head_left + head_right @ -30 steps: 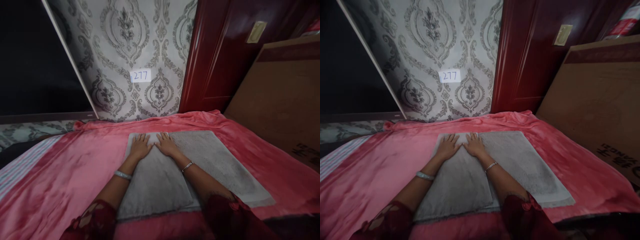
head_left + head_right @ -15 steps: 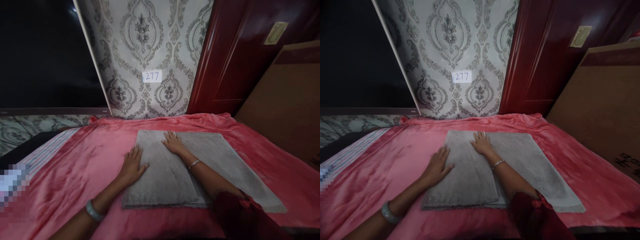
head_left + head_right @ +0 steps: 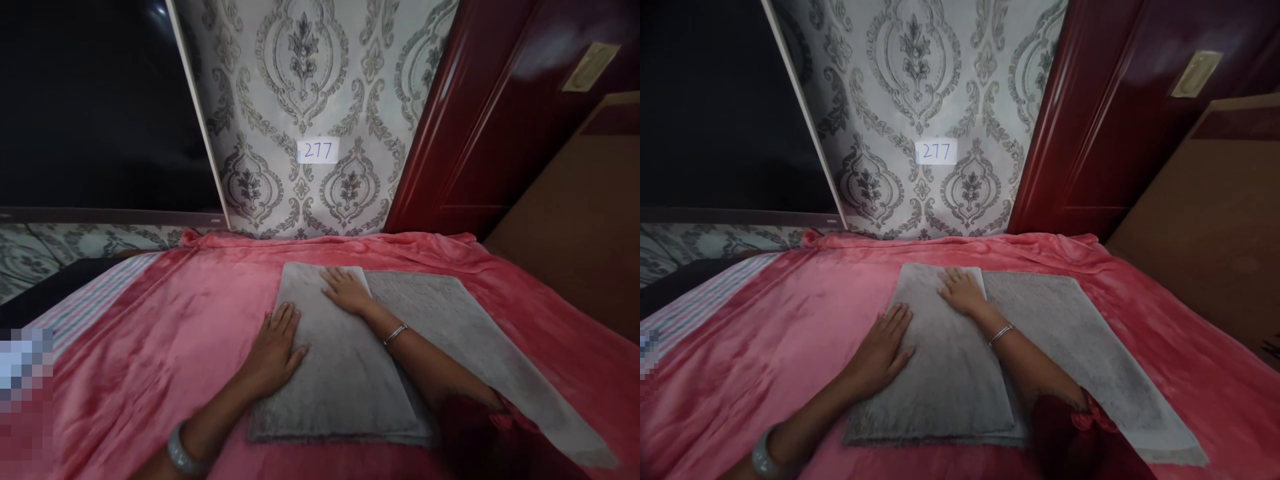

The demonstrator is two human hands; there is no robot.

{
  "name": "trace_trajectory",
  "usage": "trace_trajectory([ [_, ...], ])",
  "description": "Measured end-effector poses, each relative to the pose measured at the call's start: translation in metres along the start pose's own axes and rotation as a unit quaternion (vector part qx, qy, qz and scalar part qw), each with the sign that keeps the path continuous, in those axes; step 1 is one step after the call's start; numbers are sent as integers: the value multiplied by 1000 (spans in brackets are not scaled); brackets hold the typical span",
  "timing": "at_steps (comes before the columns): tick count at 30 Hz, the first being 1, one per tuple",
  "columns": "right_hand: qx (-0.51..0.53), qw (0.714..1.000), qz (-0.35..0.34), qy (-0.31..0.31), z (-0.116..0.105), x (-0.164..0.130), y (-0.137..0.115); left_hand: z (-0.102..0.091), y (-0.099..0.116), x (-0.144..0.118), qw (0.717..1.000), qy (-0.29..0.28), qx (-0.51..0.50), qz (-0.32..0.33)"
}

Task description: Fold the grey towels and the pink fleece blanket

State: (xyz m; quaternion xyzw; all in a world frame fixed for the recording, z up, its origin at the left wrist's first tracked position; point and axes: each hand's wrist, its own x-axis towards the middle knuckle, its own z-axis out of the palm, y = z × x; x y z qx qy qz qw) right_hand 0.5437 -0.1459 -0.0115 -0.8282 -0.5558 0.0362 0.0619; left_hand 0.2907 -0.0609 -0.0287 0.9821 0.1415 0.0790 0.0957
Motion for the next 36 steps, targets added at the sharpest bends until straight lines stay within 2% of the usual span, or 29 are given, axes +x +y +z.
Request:
trace_trajectory([
  [3, -6, 995, 98, 4, -2, 6, 28, -1, 1, 1, 1000, -3, -5, 0],
  [5, -6, 993, 122, 7, -3, 7, 36, -3, 2, 1, 1000, 1, -14, -1],
  [8, -5, 992, 128, -1, -5, 6, 33, -5, 2, 1, 999, 23, -29, 6],
  [11, -9, 990, 135, 23, -11, 5, 11, -7, 0, 1, 997, 65, -31, -8],
  [12, -10, 992, 116, 43, -12, 5, -1, -7, -1, 1, 996, 77, -29, -23],
  [14, -5, 997, 27, 73, -11, 6, -27, -5, -1, 1, 995, 78, -27, -54],
  [17, 10, 990, -140, 28, -3, 10, -58, -2, 0, 1, 996, 37, -35, -73],
  [19, 13, 986, -165, -7, 3, 17, -65, 0, 1, 0, 996, 25, -38, -74],
  [23, 3, 999, -46, 3, 8, 31, -55, 2, -1, 0, 996, 30, -39, -71],
  [27, -3, 1000, -7, 7, 3, 27, -46, 1, -2, 1, 997, 34, -39, -65],
  [31, 2, 999, 35, 2, 1, -4, -32, 0, -1, 3, 997, 35, -32, -64],
  [36, 35, 996, 86, 18, 6, -66, 9, 0, -2, 5, 997, 44, -27, -51],
])
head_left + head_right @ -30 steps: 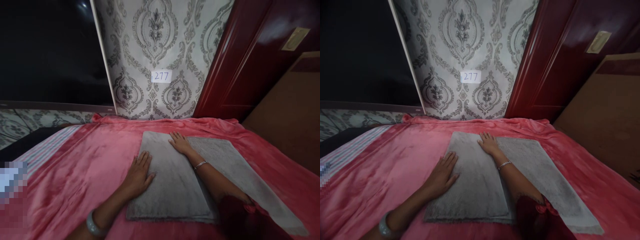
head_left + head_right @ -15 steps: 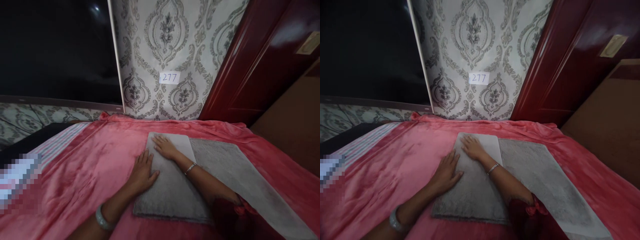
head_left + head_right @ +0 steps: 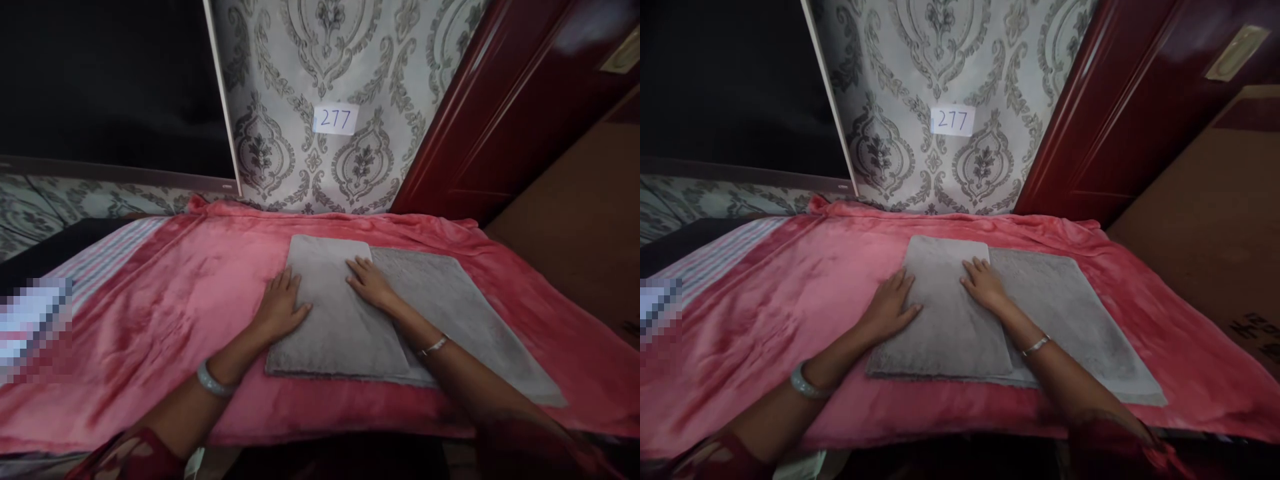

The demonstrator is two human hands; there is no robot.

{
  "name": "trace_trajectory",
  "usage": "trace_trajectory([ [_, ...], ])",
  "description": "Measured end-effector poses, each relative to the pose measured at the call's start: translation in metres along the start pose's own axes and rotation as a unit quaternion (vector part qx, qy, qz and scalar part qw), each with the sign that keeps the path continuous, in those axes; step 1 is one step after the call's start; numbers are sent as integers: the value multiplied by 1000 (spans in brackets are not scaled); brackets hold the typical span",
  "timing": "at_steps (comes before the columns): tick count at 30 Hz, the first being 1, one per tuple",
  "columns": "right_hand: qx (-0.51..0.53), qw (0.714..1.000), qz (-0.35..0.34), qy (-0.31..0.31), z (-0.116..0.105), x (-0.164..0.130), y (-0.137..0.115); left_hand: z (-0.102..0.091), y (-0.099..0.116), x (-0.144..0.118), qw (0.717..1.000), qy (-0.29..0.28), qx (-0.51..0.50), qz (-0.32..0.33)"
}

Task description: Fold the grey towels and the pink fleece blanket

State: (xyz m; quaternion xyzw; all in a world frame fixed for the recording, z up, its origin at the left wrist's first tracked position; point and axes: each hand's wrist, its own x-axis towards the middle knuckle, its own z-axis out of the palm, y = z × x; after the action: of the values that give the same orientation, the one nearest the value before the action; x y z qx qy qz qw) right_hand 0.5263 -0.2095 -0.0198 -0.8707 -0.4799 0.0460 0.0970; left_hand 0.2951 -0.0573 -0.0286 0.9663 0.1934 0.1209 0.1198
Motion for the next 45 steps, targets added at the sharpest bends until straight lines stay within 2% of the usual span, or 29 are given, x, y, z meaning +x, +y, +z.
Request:
trace_trajectory([
  [4, 106, 992, 39, 59, 1, -44, 29, -2, -3, 3, 1000, 21, -5, 8],
  [8, 249, 962, 58, 98, 3, -75, 37, -12, 0, 3, 999, 36, -23, 7],
  [11, 334, 935, 61, 106, 7, -87, 38, -25, 5, -9, 998, 30, -48, -1],
  [15, 422, 897, 109, 72, 6, -98, 36, -42, 9, -52, 993, 8, -114, 6],
  [17, 489, 861, 137, 35, 1, -104, 30, -45, 8, -82, 989, -4, -144, 28],
  [20, 590, 791, 162, -20, -14, -110, 13, -41, 7, -120, 986, -16, -151, 61],
  [22, 616, 768, 172, -26, -29, -111, 2, -34, 11, -134, 990, -6, -128, 61],
  [24, 614, 770, 175, -19, -44, -110, -7, -25, 19, -136, 995, 22, -87, 45],
  [28, 598, 782, 172, -33, -68, -105, -17, -12, 37, -123, 996, 90, -17, -11],
  [33, 583, 800, 140, -31, -72, -101, -12, -14, 43, -113, 993, 113, -15, -26],
  [38, 587, 799, 126, -31, -56, -105, -2, -16, 43, -114, 993, 60, 42, -91],
  [41, 585, 802, 119, -33, -33, -111, 8, -13, 39, -117, 994, 49, 54, -80],
  [45, 565, 819, 102, -16, -3, -117, 18, -8, 30, -118, 994, 76, 63, -51],
])
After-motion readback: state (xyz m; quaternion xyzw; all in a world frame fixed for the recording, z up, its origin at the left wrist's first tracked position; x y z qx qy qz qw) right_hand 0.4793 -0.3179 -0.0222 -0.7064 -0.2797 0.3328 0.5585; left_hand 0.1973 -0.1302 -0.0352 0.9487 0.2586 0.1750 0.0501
